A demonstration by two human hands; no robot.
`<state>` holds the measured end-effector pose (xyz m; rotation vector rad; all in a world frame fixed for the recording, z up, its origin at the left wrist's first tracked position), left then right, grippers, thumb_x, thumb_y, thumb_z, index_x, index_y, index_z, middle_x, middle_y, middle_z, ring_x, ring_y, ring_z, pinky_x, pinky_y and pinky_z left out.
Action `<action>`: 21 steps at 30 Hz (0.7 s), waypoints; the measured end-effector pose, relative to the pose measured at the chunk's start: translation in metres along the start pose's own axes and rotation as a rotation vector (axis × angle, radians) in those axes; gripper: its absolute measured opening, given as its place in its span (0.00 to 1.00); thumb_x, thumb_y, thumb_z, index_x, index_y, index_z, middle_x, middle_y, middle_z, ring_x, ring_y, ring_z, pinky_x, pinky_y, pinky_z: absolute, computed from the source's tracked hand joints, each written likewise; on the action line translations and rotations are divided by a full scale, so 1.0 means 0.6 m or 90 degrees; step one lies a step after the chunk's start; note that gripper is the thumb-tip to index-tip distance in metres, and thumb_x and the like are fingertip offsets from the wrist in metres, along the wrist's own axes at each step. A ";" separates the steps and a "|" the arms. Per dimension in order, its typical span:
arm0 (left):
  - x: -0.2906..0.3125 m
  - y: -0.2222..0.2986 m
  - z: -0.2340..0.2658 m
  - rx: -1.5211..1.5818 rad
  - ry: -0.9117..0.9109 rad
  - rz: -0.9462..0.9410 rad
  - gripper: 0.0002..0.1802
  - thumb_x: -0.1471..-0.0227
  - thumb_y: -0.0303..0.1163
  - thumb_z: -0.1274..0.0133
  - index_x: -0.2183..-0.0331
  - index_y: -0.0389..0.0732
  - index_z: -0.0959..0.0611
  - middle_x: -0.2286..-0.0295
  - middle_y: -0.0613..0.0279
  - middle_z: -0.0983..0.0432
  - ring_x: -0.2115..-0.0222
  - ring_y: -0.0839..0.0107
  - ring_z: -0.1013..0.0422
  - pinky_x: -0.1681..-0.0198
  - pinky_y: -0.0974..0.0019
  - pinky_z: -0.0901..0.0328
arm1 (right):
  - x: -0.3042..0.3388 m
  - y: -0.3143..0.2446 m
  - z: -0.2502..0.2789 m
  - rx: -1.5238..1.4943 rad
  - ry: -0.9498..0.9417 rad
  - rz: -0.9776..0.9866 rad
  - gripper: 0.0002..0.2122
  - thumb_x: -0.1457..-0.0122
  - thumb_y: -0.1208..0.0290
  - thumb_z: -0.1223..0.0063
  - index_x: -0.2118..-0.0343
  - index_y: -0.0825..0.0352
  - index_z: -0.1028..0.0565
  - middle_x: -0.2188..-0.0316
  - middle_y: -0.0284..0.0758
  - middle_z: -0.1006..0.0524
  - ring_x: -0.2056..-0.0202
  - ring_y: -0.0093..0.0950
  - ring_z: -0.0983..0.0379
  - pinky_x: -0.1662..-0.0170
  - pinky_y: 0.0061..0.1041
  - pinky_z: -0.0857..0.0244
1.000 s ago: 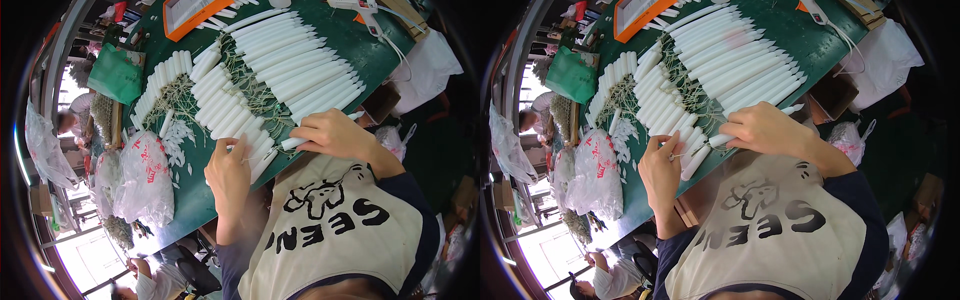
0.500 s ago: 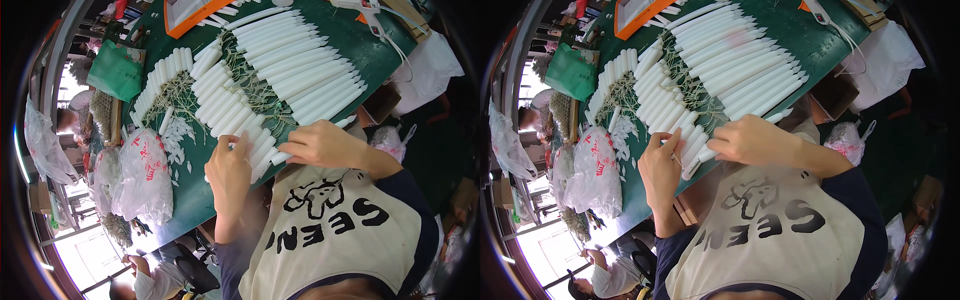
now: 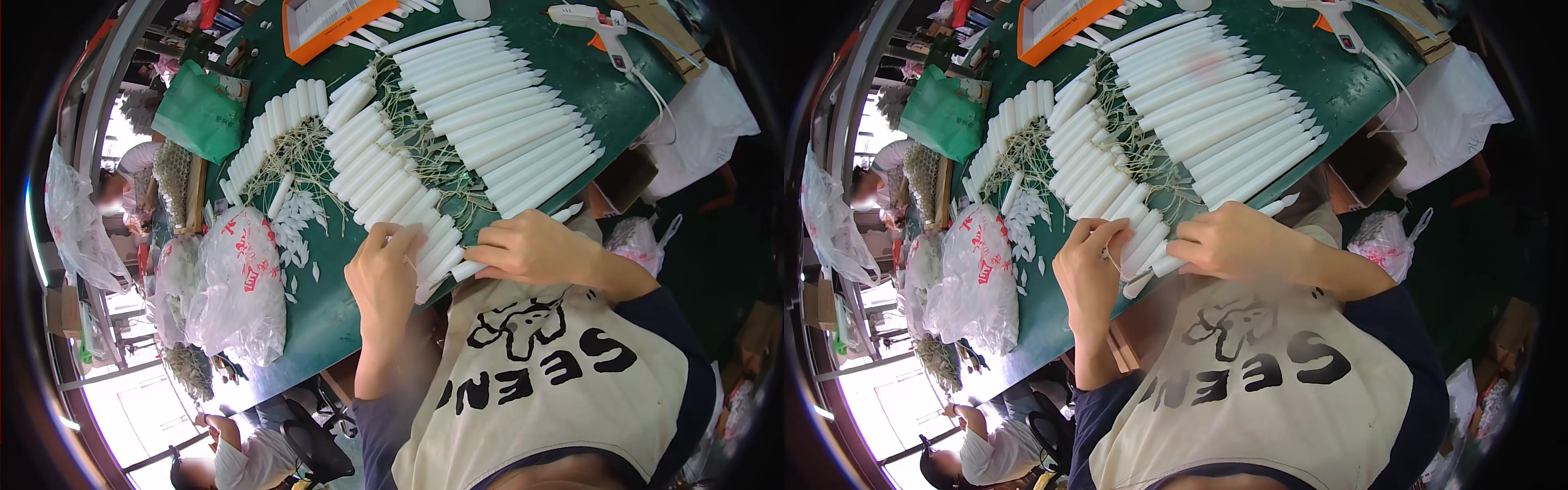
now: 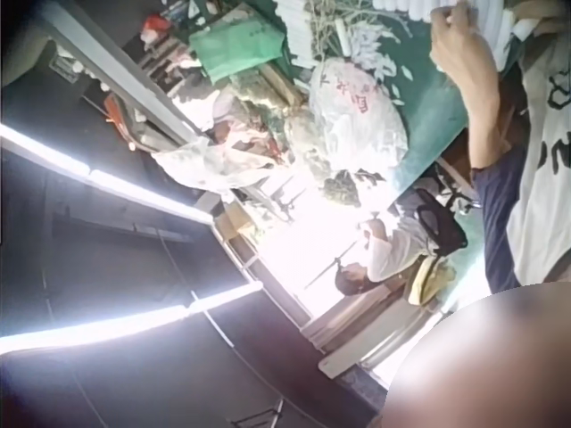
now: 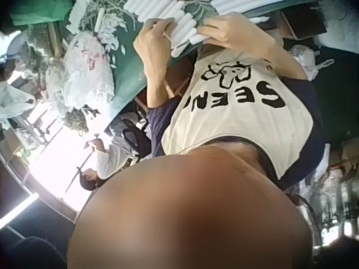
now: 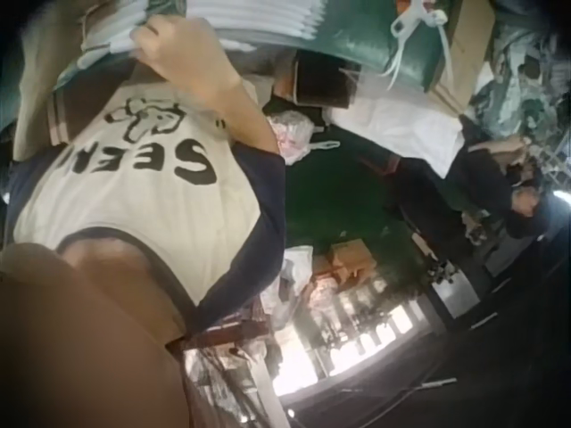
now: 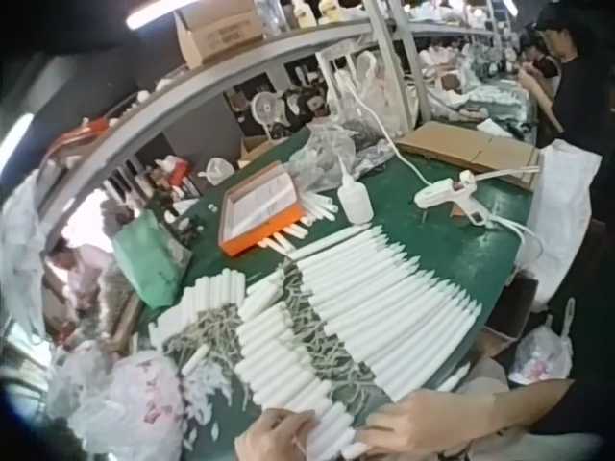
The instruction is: The person is assembling artificial plants by attaching green plastic foliage to white tubes using a hot glue gun.
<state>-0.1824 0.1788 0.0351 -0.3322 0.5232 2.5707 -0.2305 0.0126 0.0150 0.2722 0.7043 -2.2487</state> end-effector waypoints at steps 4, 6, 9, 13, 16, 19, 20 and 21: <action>-0.003 -0.001 -0.004 0.013 -0.008 0.020 0.06 0.55 0.29 0.40 0.69 0.44 0.14 0.72 0.63 0.24 0.80 0.63 0.29 0.76 0.65 0.36 | 0.001 0.010 0.008 0.006 0.013 -0.014 0.12 0.52 0.65 0.39 0.68 0.63 0.26 0.78 0.30 0.32 0.76 0.27 0.29 0.77 0.26 0.36; 0.000 -0.002 -0.010 -0.003 -0.021 -0.006 0.08 0.55 0.29 0.40 0.68 0.44 0.15 0.71 0.63 0.24 0.79 0.63 0.29 0.76 0.64 0.36 | 0.003 0.011 0.013 0.007 0.014 -0.024 0.12 0.52 0.65 0.39 0.68 0.63 0.27 0.78 0.30 0.31 0.76 0.27 0.29 0.77 0.26 0.36; 0.001 0.008 0.000 -0.019 -0.025 -0.021 0.12 0.55 0.30 0.40 0.63 0.45 0.16 0.68 0.64 0.25 0.79 0.66 0.30 0.76 0.64 0.36 | 0.007 0.017 0.019 0.010 0.020 -0.041 0.12 0.53 0.66 0.38 0.68 0.64 0.27 0.78 0.30 0.31 0.76 0.27 0.29 0.77 0.27 0.36; 0.014 0.021 0.012 0.006 -0.092 -0.068 0.20 0.59 0.36 0.37 0.60 0.45 0.19 0.67 0.66 0.27 0.74 0.67 0.29 0.77 0.64 0.35 | 0.015 0.028 0.031 0.013 0.017 -0.079 0.11 0.52 0.65 0.39 0.71 0.63 0.28 0.78 0.31 0.33 0.75 0.28 0.29 0.75 0.28 0.35; 0.027 0.027 0.010 0.053 -0.138 -0.115 0.30 0.69 0.43 0.33 0.57 0.49 0.19 0.62 0.67 0.28 0.78 0.69 0.34 0.77 0.66 0.36 | 0.020 0.032 0.034 0.001 0.043 -0.072 0.11 0.53 0.65 0.39 0.71 0.63 0.28 0.78 0.31 0.33 0.75 0.29 0.29 0.76 0.28 0.36; 0.028 0.026 0.011 0.028 -0.142 -0.118 0.29 0.67 0.42 0.34 0.57 0.49 0.20 0.60 0.66 0.29 0.76 0.69 0.34 0.76 0.66 0.36 | 0.022 0.032 0.031 0.000 0.033 -0.073 0.11 0.53 0.65 0.39 0.70 0.63 0.28 0.78 0.30 0.32 0.76 0.29 0.29 0.76 0.28 0.36; 0.029 0.024 0.008 0.028 -0.143 -0.118 0.29 0.67 0.42 0.34 0.57 0.49 0.20 0.60 0.66 0.29 0.76 0.69 0.34 0.76 0.66 0.36 | 0.022 0.033 0.030 -0.001 0.034 -0.073 0.11 0.53 0.65 0.39 0.70 0.63 0.28 0.78 0.30 0.32 0.76 0.29 0.29 0.76 0.28 0.36; 0.030 0.021 0.004 0.025 -0.137 -0.121 0.29 0.67 0.41 0.34 0.57 0.49 0.20 0.59 0.66 0.29 0.76 0.69 0.34 0.76 0.66 0.35 | 0.022 0.035 0.029 -0.001 0.033 -0.072 0.11 0.53 0.65 0.39 0.70 0.63 0.28 0.78 0.30 0.32 0.76 0.29 0.29 0.76 0.28 0.36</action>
Point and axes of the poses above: each hand's wrist, its own x-axis away from the middle knuckle, its own z-axis out of the back of the hand, y = z × x, the point moved 5 cm from there along -x, towards the middle knuckle
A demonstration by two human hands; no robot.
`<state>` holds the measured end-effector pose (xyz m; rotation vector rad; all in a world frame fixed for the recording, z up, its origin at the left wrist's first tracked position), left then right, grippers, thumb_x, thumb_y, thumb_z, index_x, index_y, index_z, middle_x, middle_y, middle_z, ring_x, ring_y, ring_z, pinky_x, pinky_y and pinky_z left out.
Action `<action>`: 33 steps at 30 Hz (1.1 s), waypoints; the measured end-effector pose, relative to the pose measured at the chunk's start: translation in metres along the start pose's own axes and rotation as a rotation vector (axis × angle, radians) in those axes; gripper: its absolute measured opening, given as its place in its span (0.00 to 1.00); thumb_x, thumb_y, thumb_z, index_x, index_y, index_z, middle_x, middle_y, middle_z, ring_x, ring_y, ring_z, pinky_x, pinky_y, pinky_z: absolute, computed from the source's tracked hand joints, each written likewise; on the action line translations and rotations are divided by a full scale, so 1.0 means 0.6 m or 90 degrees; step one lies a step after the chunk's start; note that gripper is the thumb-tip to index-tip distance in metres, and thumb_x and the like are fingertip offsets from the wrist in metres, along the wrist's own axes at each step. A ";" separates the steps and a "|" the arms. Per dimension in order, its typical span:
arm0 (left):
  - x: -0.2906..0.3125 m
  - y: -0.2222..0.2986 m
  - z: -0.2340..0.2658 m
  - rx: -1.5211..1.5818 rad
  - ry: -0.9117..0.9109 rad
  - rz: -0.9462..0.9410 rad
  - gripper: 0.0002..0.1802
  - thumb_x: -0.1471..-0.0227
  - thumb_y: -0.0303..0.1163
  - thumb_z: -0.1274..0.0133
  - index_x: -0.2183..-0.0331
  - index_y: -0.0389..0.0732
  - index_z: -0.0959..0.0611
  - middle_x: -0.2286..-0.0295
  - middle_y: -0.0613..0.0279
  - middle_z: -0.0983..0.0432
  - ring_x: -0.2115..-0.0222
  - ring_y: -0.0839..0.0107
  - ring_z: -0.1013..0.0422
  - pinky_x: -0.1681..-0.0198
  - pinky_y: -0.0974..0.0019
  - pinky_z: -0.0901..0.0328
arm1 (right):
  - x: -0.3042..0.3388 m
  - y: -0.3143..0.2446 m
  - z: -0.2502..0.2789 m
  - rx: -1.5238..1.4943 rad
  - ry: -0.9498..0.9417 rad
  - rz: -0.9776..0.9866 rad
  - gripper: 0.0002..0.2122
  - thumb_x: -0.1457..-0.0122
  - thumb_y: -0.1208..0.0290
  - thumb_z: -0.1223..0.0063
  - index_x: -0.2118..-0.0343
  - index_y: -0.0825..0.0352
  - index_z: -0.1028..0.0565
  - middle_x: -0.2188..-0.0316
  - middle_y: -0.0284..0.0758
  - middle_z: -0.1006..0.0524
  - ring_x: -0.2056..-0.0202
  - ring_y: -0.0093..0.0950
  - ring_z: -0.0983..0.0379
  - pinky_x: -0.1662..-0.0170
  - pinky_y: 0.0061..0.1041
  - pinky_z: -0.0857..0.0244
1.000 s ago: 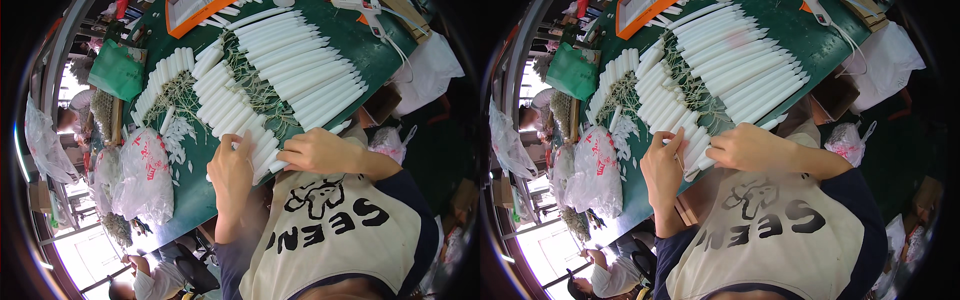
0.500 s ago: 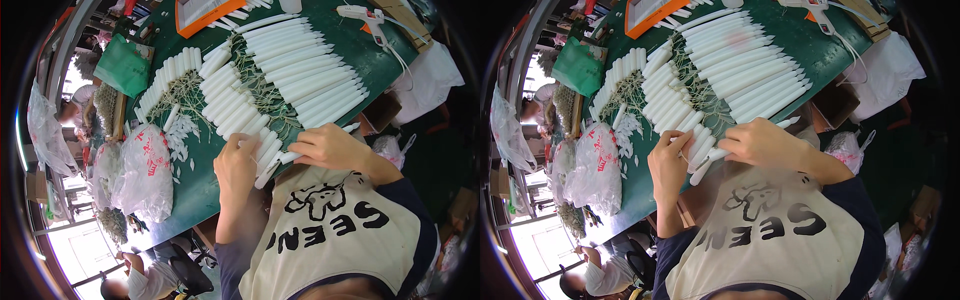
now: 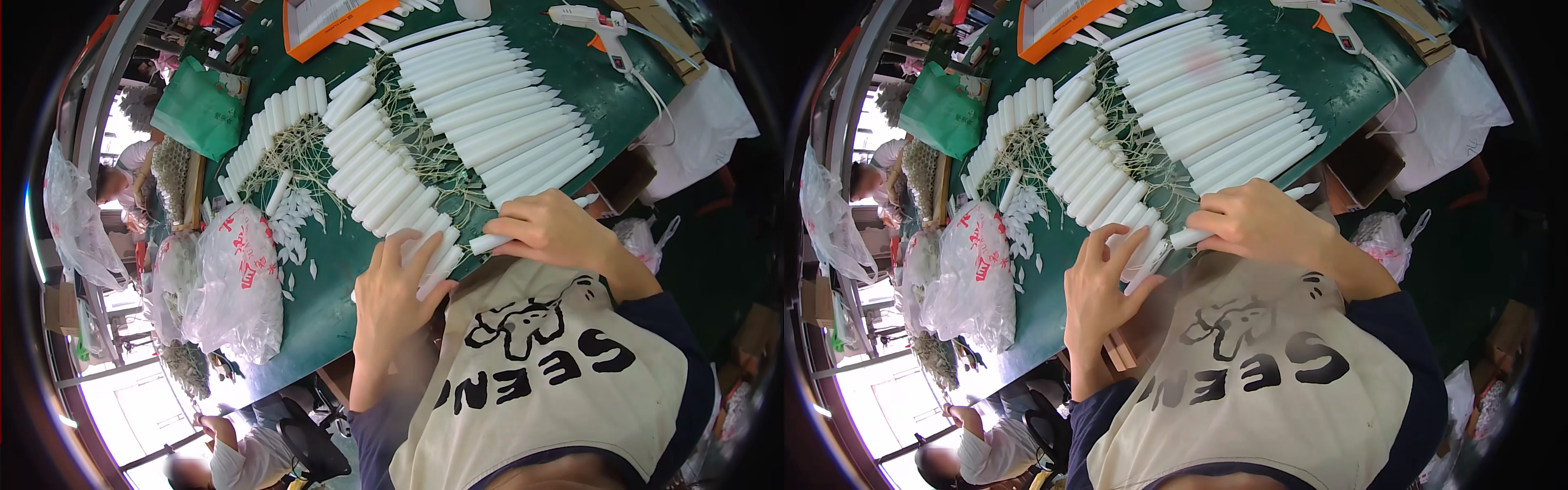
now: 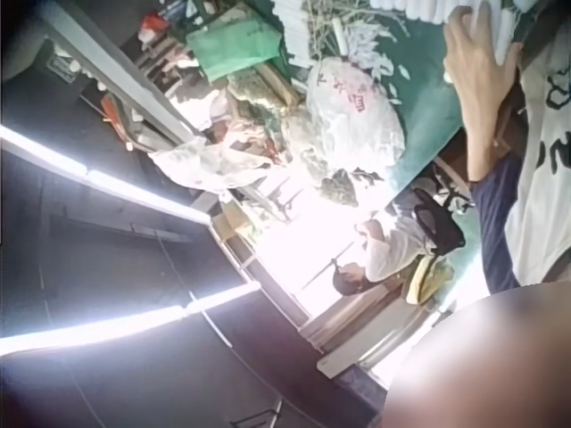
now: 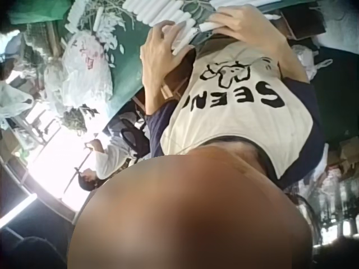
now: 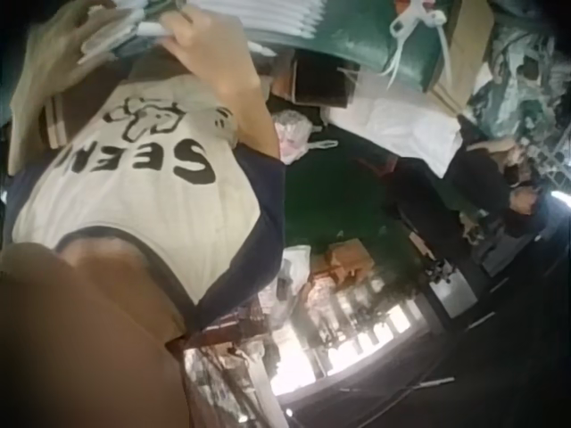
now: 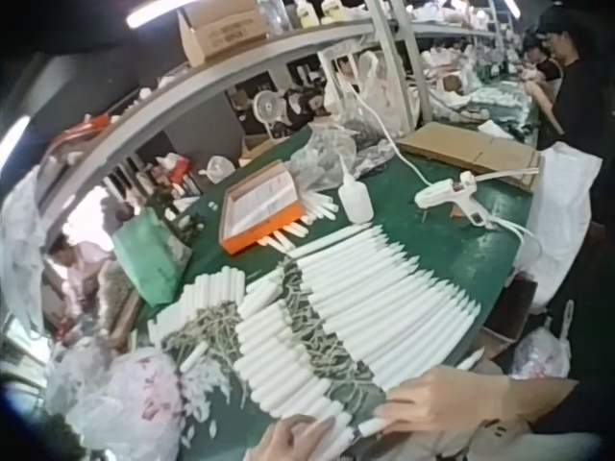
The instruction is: The person is assembling artificial plants by attaching green plastic foliage to white tubes using a hot glue gun.
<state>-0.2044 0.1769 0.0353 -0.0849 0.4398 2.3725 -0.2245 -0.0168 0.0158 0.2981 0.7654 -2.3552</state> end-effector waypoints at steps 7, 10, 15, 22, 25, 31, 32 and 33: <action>-0.009 -0.002 -0.015 -0.047 0.006 -0.035 0.33 0.65 0.37 0.40 0.51 0.51 0.23 0.50 0.57 0.33 0.64 0.61 0.30 0.70 0.64 0.31 | 0.004 0.008 -0.003 -0.004 0.044 0.021 0.12 0.53 0.65 0.39 0.69 0.63 0.27 0.78 0.29 0.32 0.77 0.28 0.29 0.78 0.28 0.37; -0.012 -0.007 -0.018 -0.055 0.022 -0.036 0.34 0.68 0.39 0.40 0.51 0.53 0.22 0.47 0.58 0.33 0.69 0.63 0.30 0.72 0.66 0.31 | 0.004 0.010 -0.005 -0.001 0.061 0.036 0.13 0.57 0.67 0.35 0.68 0.62 0.24 0.78 0.30 0.30 0.79 0.27 0.30 0.79 0.26 0.38; -0.021 -0.013 -0.017 -0.068 0.008 -0.042 0.35 0.68 0.40 0.40 0.51 0.53 0.22 0.47 0.57 0.33 0.68 0.62 0.29 0.72 0.66 0.31 | 0.002 0.013 -0.005 0.005 0.077 0.032 0.12 0.57 0.67 0.35 0.68 0.62 0.24 0.79 0.29 0.30 0.80 0.27 0.30 0.80 0.26 0.39; -0.024 -0.007 -0.010 -0.055 -0.008 -0.041 0.35 0.66 0.39 0.38 0.50 0.51 0.23 0.48 0.55 0.33 0.67 0.59 0.30 0.70 0.64 0.31 | 0.001 0.012 -0.007 0.018 0.090 0.029 0.12 0.56 0.66 0.36 0.69 0.62 0.25 0.79 0.29 0.31 0.79 0.27 0.30 0.80 0.27 0.39; -0.022 -0.005 -0.002 -0.052 -0.003 -0.046 0.36 0.66 0.42 0.36 0.50 0.48 0.24 0.49 0.55 0.32 0.65 0.59 0.30 0.68 0.63 0.31 | 0.000 0.010 -0.006 0.014 0.091 0.031 0.12 0.55 0.66 0.36 0.69 0.62 0.25 0.79 0.29 0.31 0.79 0.27 0.31 0.79 0.27 0.39; -0.027 0.005 0.040 0.030 0.022 -0.049 0.30 0.63 0.41 0.35 0.56 0.44 0.22 0.60 0.60 0.26 0.66 0.63 0.28 0.70 0.63 0.32 | -0.005 0.003 0.014 -0.010 0.095 0.036 0.14 0.55 0.67 0.36 0.64 0.63 0.24 0.80 0.29 0.30 0.81 0.28 0.31 0.80 0.26 0.39; -0.029 0.006 0.046 0.071 0.044 -0.078 0.25 0.61 0.39 0.36 0.58 0.43 0.21 0.64 0.62 0.25 0.68 0.65 0.28 0.71 0.64 0.32 | -0.007 0.002 0.018 -0.011 0.091 0.035 0.14 0.55 0.67 0.36 0.64 0.63 0.24 0.80 0.29 0.30 0.81 0.28 0.31 0.80 0.26 0.39; -0.036 0.010 0.054 0.095 0.053 -0.090 0.20 0.60 0.34 0.36 0.62 0.43 0.21 0.73 0.64 0.24 0.74 0.67 0.28 0.76 0.65 0.34 | -0.009 0.004 0.027 -0.029 0.117 0.027 0.15 0.55 0.68 0.36 0.63 0.63 0.24 0.80 0.30 0.30 0.82 0.28 0.31 0.81 0.26 0.39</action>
Point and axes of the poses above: each hand's wrist, its own x-axis away from the middle knuckle, its own z-axis out of the back of the hand, y = z × x, the point moved 5 cm from there along -x, towards the middle knuckle
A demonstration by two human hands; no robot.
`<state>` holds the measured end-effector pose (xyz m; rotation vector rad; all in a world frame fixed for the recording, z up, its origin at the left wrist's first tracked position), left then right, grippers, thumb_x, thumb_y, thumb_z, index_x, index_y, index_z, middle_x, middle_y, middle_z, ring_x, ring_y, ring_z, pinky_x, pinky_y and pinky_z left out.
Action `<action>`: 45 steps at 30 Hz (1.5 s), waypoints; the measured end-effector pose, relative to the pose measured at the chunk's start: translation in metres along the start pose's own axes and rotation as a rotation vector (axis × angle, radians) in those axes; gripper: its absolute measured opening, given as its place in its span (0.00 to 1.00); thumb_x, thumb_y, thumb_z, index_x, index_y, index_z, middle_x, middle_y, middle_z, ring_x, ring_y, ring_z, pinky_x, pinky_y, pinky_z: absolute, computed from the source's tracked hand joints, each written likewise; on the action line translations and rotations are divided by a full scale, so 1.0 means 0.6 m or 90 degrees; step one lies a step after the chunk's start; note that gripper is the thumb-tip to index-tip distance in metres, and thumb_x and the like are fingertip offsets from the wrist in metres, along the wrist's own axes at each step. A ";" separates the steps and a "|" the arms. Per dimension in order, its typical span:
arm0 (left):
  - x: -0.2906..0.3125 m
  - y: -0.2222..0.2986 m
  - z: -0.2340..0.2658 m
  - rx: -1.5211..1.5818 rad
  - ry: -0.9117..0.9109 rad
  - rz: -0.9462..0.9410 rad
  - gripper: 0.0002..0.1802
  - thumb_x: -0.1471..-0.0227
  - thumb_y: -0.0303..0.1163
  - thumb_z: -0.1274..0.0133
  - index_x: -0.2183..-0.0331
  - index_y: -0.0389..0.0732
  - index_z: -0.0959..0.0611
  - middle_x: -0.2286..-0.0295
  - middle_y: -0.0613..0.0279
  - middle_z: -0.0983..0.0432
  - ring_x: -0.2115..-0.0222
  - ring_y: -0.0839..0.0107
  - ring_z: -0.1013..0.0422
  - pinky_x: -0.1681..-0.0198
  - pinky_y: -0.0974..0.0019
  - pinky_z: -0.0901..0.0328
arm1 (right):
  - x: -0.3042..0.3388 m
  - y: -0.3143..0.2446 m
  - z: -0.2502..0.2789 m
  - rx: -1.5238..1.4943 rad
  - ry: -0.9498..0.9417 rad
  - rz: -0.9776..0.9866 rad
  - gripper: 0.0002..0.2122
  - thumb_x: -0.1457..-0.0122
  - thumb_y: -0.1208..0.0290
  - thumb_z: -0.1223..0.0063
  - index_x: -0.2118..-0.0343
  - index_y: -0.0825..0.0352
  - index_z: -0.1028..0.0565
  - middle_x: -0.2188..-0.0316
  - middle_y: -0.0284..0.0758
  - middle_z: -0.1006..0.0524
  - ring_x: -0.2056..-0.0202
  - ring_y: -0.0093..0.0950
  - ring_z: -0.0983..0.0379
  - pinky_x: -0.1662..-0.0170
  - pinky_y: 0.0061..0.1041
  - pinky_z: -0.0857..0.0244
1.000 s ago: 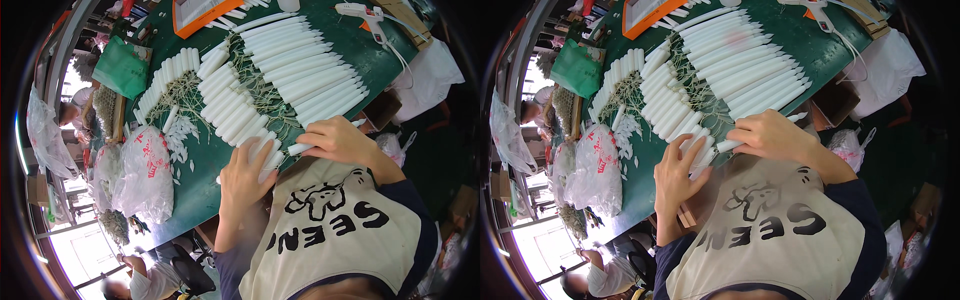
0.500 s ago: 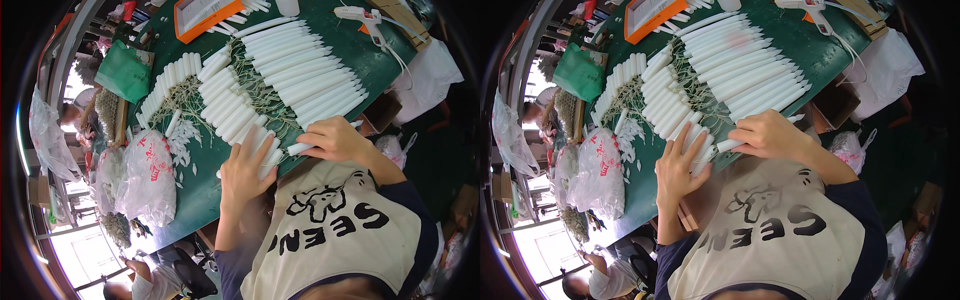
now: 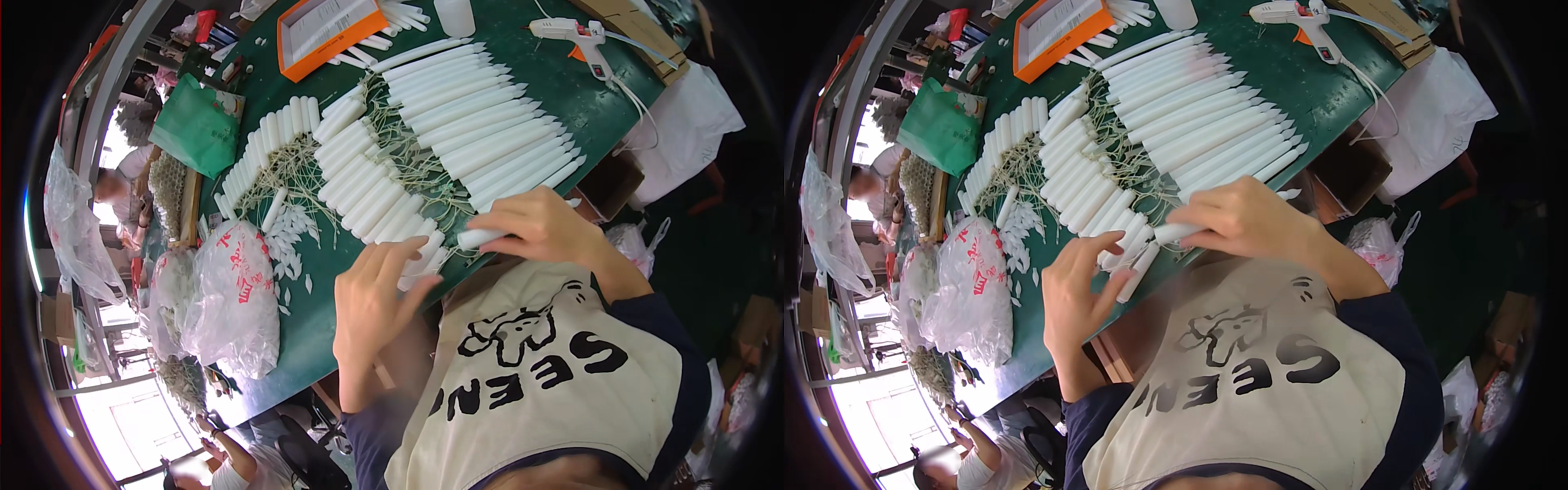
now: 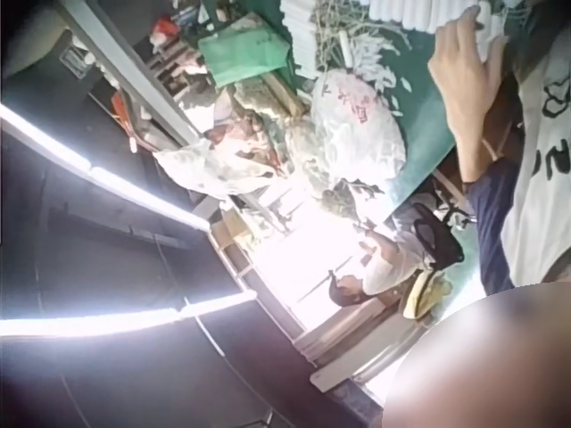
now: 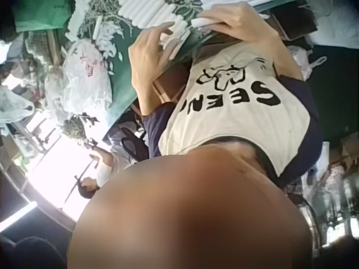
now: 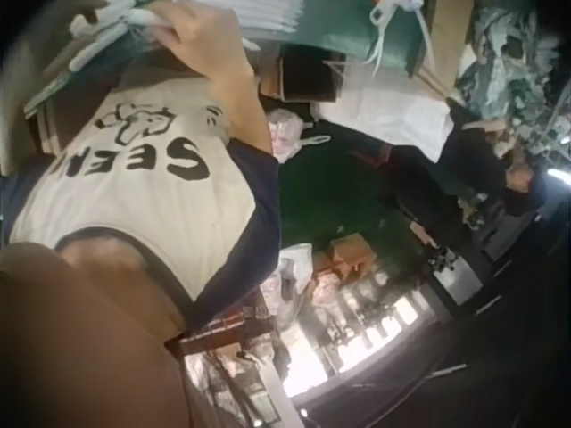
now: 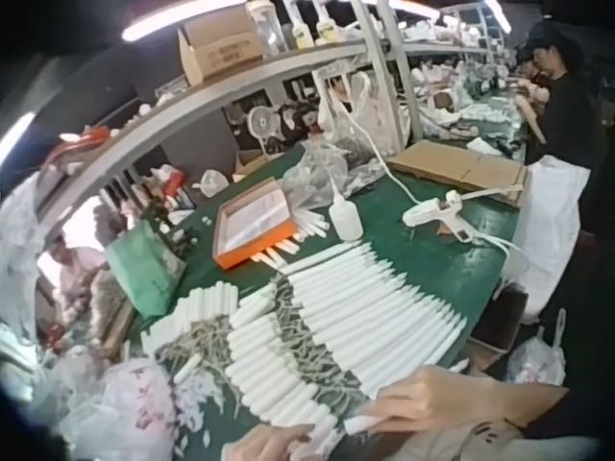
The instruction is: The person is assembling artificial plants by attaching green plastic foliage to white tubes using a hot glue gun.
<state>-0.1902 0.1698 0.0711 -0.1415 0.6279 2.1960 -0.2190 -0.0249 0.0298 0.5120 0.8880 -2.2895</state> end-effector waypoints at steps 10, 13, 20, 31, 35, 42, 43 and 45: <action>-0.023 -0.008 -0.016 0.227 0.086 0.088 0.16 0.60 0.31 0.34 0.67 0.42 0.20 0.76 0.68 0.22 0.86 0.77 0.39 0.84 0.74 0.44 | -0.020 0.001 0.013 0.046 0.087 -0.032 0.16 0.55 0.72 0.37 0.60 0.63 0.23 0.80 0.31 0.28 0.83 0.29 0.32 0.81 0.25 0.40; -0.025 -0.002 -0.009 0.268 0.146 0.090 0.11 0.57 0.23 0.37 0.68 0.35 0.19 0.79 0.70 0.26 0.83 0.86 0.43 0.82 0.80 0.48 | -0.019 -0.002 0.017 0.051 0.096 -0.026 0.16 0.56 0.72 0.36 0.60 0.63 0.23 0.80 0.30 0.28 0.83 0.28 0.32 0.81 0.25 0.40; -0.027 -0.006 -0.011 0.348 0.152 0.175 0.07 0.55 0.20 0.40 0.68 0.37 0.17 0.72 0.63 0.21 0.82 0.82 0.36 0.81 0.77 0.43 | -0.019 -0.004 0.023 -0.027 0.122 0.005 0.18 0.58 0.76 0.36 0.60 0.65 0.23 0.80 0.32 0.27 0.83 0.27 0.32 0.81 0.24 0.42; -0.033 0.004 -0.021 0.465 0.257 0.049 0.07 0.56 0.16 0.40 0.70 0.35 0.17 0.70 0.56 0.20 0.71 0.75 0.27 0.78 0.77 0.38 | -0.015 -0.007 0.023 -0.035 0.159 0.028 0.20 0.61 0.79 0.36 0.59 0.66 0.23 0.80 0.33 0.25 0.82 0.27 0.31 0.81 0.23 0.42; -0.033 0.012 -0.039 0.502 0.276 0.075 0.07 0.56 0.18 0.39 0.70 0.36 0.16 0.69 0.58 0.21 0.72 0.78 0.28 0.80 0.80 0.41 | -0.013 -0.013 0.025 0.003 0.217 0.046 0.20 0.61 0.79 0.36 0.60 0.67 0.23 0.79 0.34 0.24 0.81 0.28 0.29 0.81 0.23 0.40; -0.039 0.022 -0.034 0.380 0.249 0.042 0.09 0.55 0.20 0.40 0.67 0.39 0.16 0.63 0.60 0.24 0.77 0.81 0.31 0.81 0.79 0.41 | -0.013 -0.014 0.029 -0.006 0.212 0.021 0.20 0.61 0.79 0.37 0.60 0.67 0.23 0.79 0.34 0.25 0.82 0.28 0.29 0.81 0.23 0.39; -0.042 0.026 -0.027 0.339 0.209 0.026 0.09 0.55 0.20 0.41 0.67 0.40 0.16 0.63 0.60 0.24 0.77 0.80 0.31 0.81 0.78 0.39 | -0.012 -0.013 0.030 -0.017 0.204 0.017 0.20 0.60 0.79 0.37 0.59 0.67 0.23 0.79 0.34 0.25 0.82 0.28 0.30 0.81 0.23 0.40; -0.043 0.025 -0.018 0.298 0.167 0.007 0.10 0.55 0.21 0.41 0.67 0.40 0.16 0.63 0.59 0.23 0.78 0.78 0.30 0.80 0.77 0.38 | -0.011 -0.011 0.032 -0.027 0.198 0.012 0.20 0.60 0.79 0.37 0.59 0.67 0.23 0.79 0.34 0.25 0.82 0.28 0.30 0.81 0.23 0.40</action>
Point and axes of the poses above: each hand's wrist, its own x-axis away from the middle knuckle, its own z-axis out of the back of the hand, y = z × x, the point moved 5 cm from there along -x, towards the middle knuckle
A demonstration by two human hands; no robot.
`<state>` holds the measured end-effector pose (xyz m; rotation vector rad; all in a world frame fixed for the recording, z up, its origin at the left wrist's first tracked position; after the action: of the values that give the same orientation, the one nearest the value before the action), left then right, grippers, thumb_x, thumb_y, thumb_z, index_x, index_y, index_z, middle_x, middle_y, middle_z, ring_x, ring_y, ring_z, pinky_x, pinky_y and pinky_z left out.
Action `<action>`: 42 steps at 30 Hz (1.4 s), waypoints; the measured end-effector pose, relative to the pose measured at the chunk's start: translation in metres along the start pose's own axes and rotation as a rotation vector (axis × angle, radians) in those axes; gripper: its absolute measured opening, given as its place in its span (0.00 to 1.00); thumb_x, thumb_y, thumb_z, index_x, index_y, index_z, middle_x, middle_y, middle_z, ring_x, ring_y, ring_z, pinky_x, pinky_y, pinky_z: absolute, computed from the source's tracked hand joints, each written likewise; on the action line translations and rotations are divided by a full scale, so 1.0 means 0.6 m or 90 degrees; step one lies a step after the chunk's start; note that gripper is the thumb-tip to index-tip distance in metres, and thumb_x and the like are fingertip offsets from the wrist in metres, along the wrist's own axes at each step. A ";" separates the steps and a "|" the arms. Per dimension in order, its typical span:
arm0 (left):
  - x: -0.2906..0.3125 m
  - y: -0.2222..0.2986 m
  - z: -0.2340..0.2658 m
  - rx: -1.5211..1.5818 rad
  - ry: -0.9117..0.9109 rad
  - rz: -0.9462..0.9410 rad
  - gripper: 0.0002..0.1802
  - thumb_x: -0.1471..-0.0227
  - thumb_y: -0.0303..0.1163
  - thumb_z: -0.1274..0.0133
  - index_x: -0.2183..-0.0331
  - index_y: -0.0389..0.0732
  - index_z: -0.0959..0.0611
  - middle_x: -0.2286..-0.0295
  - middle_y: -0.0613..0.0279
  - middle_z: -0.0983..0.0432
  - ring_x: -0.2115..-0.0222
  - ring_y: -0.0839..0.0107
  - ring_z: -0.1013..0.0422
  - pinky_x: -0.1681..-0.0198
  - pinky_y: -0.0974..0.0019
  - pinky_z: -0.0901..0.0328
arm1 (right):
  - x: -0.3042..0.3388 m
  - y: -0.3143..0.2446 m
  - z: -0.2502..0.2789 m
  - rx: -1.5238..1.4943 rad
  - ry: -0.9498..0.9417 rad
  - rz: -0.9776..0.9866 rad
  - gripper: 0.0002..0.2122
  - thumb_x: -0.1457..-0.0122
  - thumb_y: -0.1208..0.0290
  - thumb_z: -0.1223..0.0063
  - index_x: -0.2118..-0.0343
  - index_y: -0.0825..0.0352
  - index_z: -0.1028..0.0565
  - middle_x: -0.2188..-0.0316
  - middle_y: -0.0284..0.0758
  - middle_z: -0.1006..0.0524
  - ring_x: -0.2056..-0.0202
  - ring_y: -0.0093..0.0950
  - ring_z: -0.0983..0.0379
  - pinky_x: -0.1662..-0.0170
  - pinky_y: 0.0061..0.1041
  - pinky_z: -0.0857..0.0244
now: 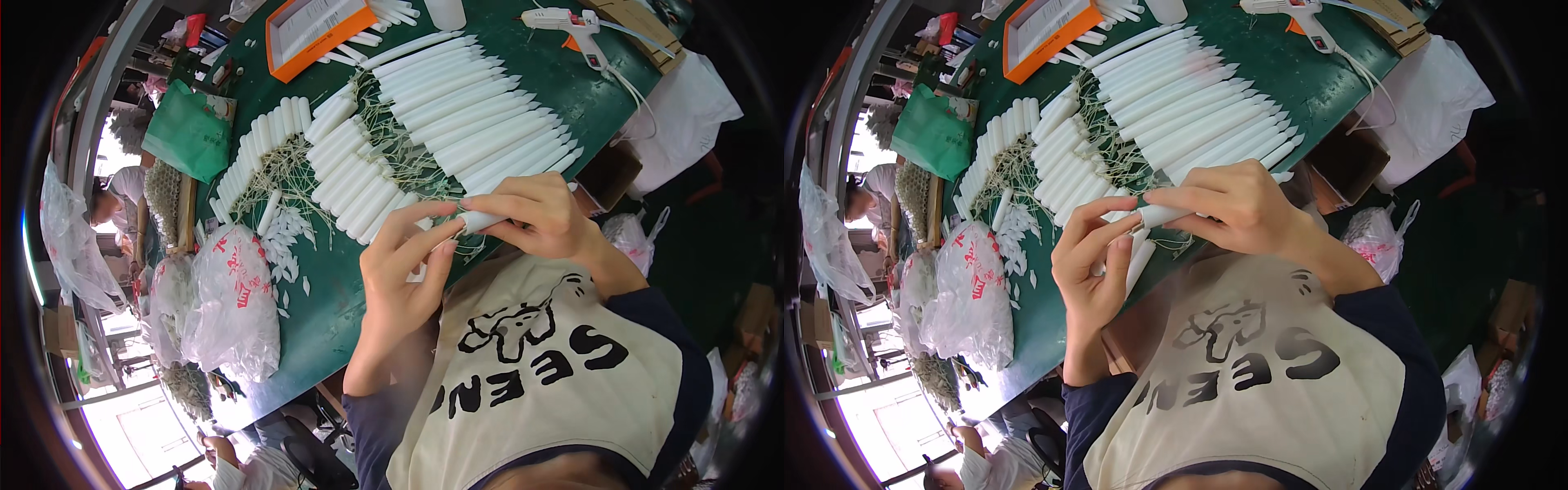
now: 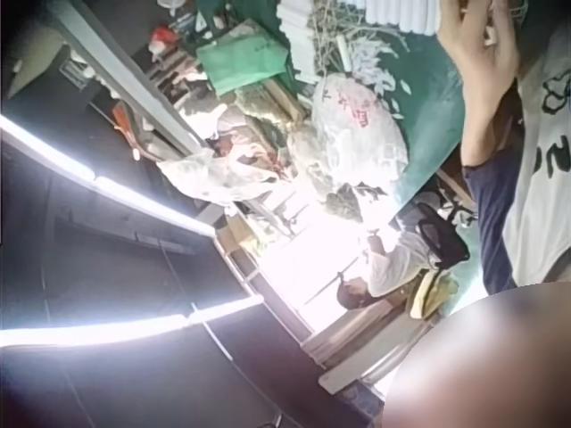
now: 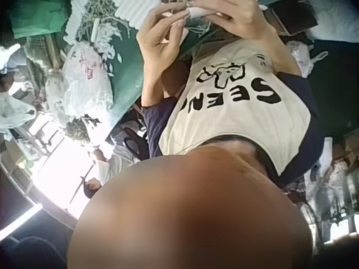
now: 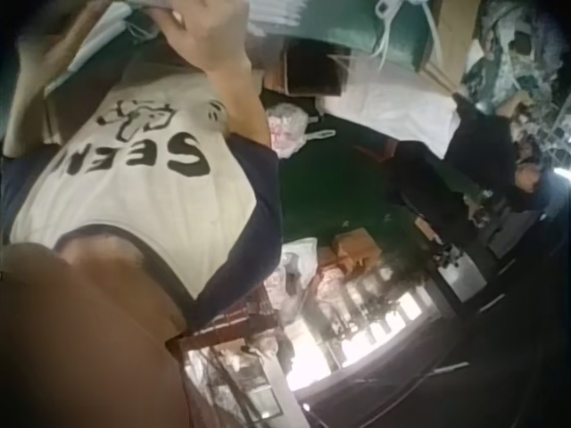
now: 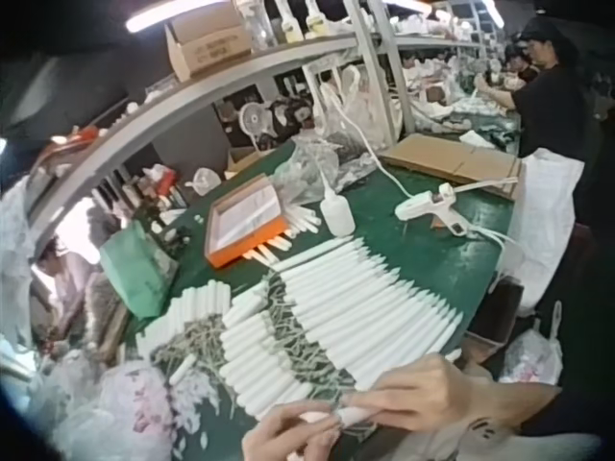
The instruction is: The person is assembling artificial plants by attaching green plastic foliage to white tubes using a hot glue gun.
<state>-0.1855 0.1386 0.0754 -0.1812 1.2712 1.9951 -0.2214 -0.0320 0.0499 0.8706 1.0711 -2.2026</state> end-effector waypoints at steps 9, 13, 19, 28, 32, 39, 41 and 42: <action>-0.012 -0.003 0.018 0.040 -0.054 -0.064 0.09 0.57 0.19 0.40 0.68 0.36 0.16 0.68 0.55 0.22 0.76 0.76 0.29 0.78 0.77 0.38 | 0.000 0.004 -0.014 -0.160 -0.173 -0.094 0.18 0.55 0.77 0.36 0.58 0.68 0.23 0.78 0.36 0.24 0.83 0.30 0.29 0.80 0.23 0.39; -0.017 0.012 0.020 -0.006 -0.072 -0.291 0.10 0.61 0.21 0.36 0.71 0.36 0.17 0.73 0.56 0.22 0.78 0.73 0.28 0.79 0.76 0.38 | -0.001 0.001 -0.013 -0.291 -0.182 -0.122 0.16 0.55 0.76 0.35 0.60 0.69 0.23 0.78 0.38 0.23 0.82 0.31 0.28 0.79 0.23 0.38; -0.013 0.007 0.007 0.010 -0.027 -0.240 0.09 0.62 0.23 0.35 0.73 0.37 0.18 0.74 0.60 0.22 0.81 0.75 0.30 0.81 0.77 0.39 | 0.000 -0.001 -0.012 -0.308 -0.217 -0.163 0.14 0.52 0.74 0.37 0.61 0.69 0.24 0.77 0.38 0.23 0.80 0.33 0.27 0.76 0.24 0.37; -0.002 0.001 0.004 0.033 0.028 -0.105 0.07 0.59 0.18 0.38 0.73 0.36 0.19 0.76 0.61 0.22 0.82 0.81 0.33 0.83 0.79 0.43 | -0.004 -0.004 -0.006 -0.256 -0.152 -0.128 0.15 0.55 0.77 0.36 0.62 0.71 0.23 0.79 0.38 0.23 0.82 0.29 0.28 0.79 0.21 0.38; -0.003 -0.001 0.000 0.050 0.049 -0.034 0.07 0.59 0.20 0.37 0.73 0.38 0.18 0.76 0.63 0.22 0.83 0.80 0.32 0.84 0.78 0.42 | 0.001 -0.001 -0.009 -0.233 -0.153 -0.148 0.14 0.55 0.79 0.37 0.63 0.72 0.23 0.76 0.39 0.22 0.79 0.31 0.25 0.76 0.22 0.34; 0.000 -0.003 0.002 0.044 0.018 -0.075 0.09 0.58 0.21 0.38 0.70 0.39 0.16 0.72 0.62 0.23 0.81 0.78 0.31 0.82 0.77 0.39 | 0.005 0.003 -0.006 -0.254 -0.145 -0.164 0.14 0.54 0.80 0.39 0.62 0.73 0.24 0.74 0.41 0.22 0.77 0.33 0.24 0.74 0.23 0.33; -0.001 -0.003 -0.001 0.028 -0.034 -0.071 0.11 0.59 0.23 0.38 0.67 0.41 0.16 0.68 0.61 0.23 0.80 0.75 0.30 0.80 0.74 0.37 | 0.008 0.007 -0.005 -0.250 -0.148 -0.186 0.13 0.53 0.80 0.40 0.62 0.73 0.24 0.74 0.42 0.22 0.76 0.34 0.23 0.74 0.23 0.33; -0.001 -0.006 0.002 0.029 -0.035 -0.071 0.11 0.59 0.23 0.38 0.67 0.41 0.16 0.68 0.61 0.23 0.80 0.75 0.30 0.80 0.74 0.37 | 0.009 0.008 -0.006 -0.250 -0.147 -0.186 0.13 0.53 0.80 0.40 0.62 0.73 0.24 0.74 0.42 0.22 0.76 0.34 0.23 0.74 0.23 0.33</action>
<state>-0.1826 0.1400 0.0736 -0.1712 1.2428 1.8628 -0.2203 -0.0326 0.0421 0.2952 1.5182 -2.1399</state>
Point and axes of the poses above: each hand's wrist, its own x-axis away from the middle knuckle, its own z-axis out of the back of the hand, y = z × x, the point moved 5 cm from there along -x, towards the middle knuckle
